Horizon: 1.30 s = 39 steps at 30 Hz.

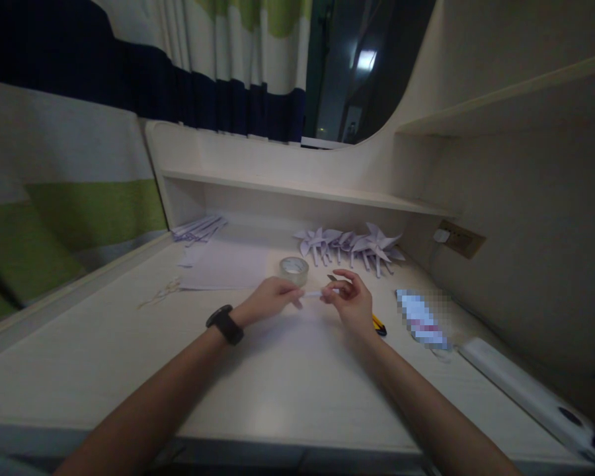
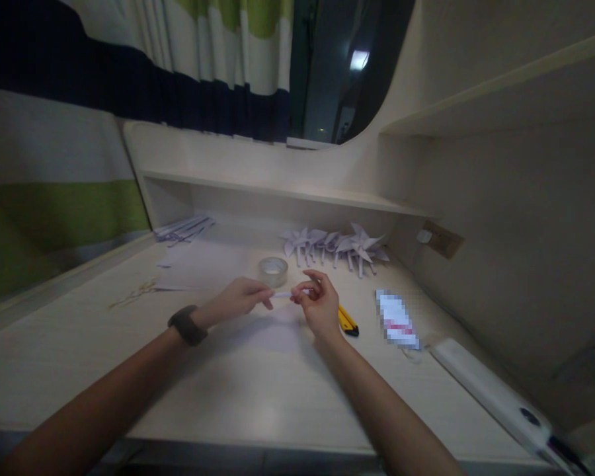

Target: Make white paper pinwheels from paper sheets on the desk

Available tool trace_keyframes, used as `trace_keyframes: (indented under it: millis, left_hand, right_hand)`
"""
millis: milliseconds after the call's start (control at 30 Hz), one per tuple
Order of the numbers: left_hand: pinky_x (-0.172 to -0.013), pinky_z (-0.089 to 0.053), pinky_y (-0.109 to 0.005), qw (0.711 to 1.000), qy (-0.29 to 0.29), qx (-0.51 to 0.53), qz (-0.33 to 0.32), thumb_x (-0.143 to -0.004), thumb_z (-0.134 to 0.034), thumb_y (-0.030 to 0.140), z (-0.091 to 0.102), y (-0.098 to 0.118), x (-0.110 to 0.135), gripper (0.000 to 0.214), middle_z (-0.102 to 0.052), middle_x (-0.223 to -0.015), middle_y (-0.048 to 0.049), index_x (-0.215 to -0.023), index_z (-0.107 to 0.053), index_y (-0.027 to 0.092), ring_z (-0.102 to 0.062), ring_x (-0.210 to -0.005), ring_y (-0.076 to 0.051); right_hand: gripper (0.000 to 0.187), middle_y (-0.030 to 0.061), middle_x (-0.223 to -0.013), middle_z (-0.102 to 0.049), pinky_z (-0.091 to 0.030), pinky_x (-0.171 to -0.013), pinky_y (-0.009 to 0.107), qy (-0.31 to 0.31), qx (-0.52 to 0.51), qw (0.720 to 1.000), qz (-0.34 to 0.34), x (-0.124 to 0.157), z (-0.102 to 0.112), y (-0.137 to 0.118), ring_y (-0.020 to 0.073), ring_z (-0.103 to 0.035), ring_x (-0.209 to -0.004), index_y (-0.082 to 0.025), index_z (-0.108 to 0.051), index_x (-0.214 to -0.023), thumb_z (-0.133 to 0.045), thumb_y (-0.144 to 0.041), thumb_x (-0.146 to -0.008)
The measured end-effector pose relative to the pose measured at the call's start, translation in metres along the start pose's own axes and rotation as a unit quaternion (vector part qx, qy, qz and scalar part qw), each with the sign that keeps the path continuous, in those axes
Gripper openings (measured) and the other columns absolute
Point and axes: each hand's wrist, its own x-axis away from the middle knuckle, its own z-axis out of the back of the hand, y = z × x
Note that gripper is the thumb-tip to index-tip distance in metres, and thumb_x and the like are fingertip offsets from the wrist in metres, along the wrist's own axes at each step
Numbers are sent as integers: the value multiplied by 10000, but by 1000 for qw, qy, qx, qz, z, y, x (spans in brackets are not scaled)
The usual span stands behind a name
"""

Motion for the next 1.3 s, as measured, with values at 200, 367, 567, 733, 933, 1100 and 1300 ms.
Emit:
trace_keyframes:
  millis: [200,367,567,733,933,1100,1300]
  left_hand:
    - [-481,-271,-215,999,32,32,27,-848,-495,410,-4,6,2,383,-495,-468,10,-812,-746,123,-392,-483,-102]
    - [-503,-281,-216,998,48,13,24,-842,-511,393,-7,-3,-1,355,-579,-535,-7,-803,-747,131,-428,-507,-104]
    - [-577,-332,-219,998,45,-34,-8,-842,-522,357,-13,-8,0,304,-682,-676,-27,-782,-741,155,-546,-619,-135]
    - [-576,-328,-224,998,37,-58,-12,-858,-504,356,-18,-4,2,314,-683,-667,-26,-785,-743,166,-549,-609,-135]
    - [-573,-335,-230,999,28,-39,0,-860,-504,375,-21,1,3,329,-688,-669,-32,-778,-744,166,-549,-605,-139]
    - [-563,-325,-233,999,24,-34,-10,-866,-498,368,-22,1,3,328,-686,-665,-35,-794,-749,170,-544,-593,-137]
    - [-557,-321,-225,999,10,-35,3,-870,-489,382,-21,0,3,341,-680,-665,-31,-824,-747,163,-539,-595,-137]
  right_hand:
    - [466,-17,-701,-643,-548,-558,311,-31,22,999,1,0,4,1,149,-627,-550,-206,-545,-1012,-771,-352,-631]
    - [418,6,-713,-651,-528,-638,321,-55,68,996,15,-3,9,2,166,-628,-643,-210,-594,-1001,-768,-332,-641]
    - [127,63,-888,-668,-439,-896,401,-72,160,979,104,-5,13,3,217,-608,-932,-217,-686,-729,-719,-338,-710]
    - [132,76,-932,-681,-417,-907,423,-99,212,965,121,-1,9,7,222,-608,-923,-221,-682,-661,-703,-335,-725]
    - [130,69,-921,-693,-411,-913,422,-99,230,963,101,1,7,11,223,-612,-923,-219,-673,-641,-701,-319,-719]
    - [105,61,-925,-690,-398,-922,419,-101,243,958,113,2,7,8,221,-603,-936,-221,-672,-656,-696,-294,-728]
    - [81,61,-935,-680,-415,-896,396,-106,255,953,127,4,7,11,207,-598,-938,-215,-672,-696,-675,-266,-758]
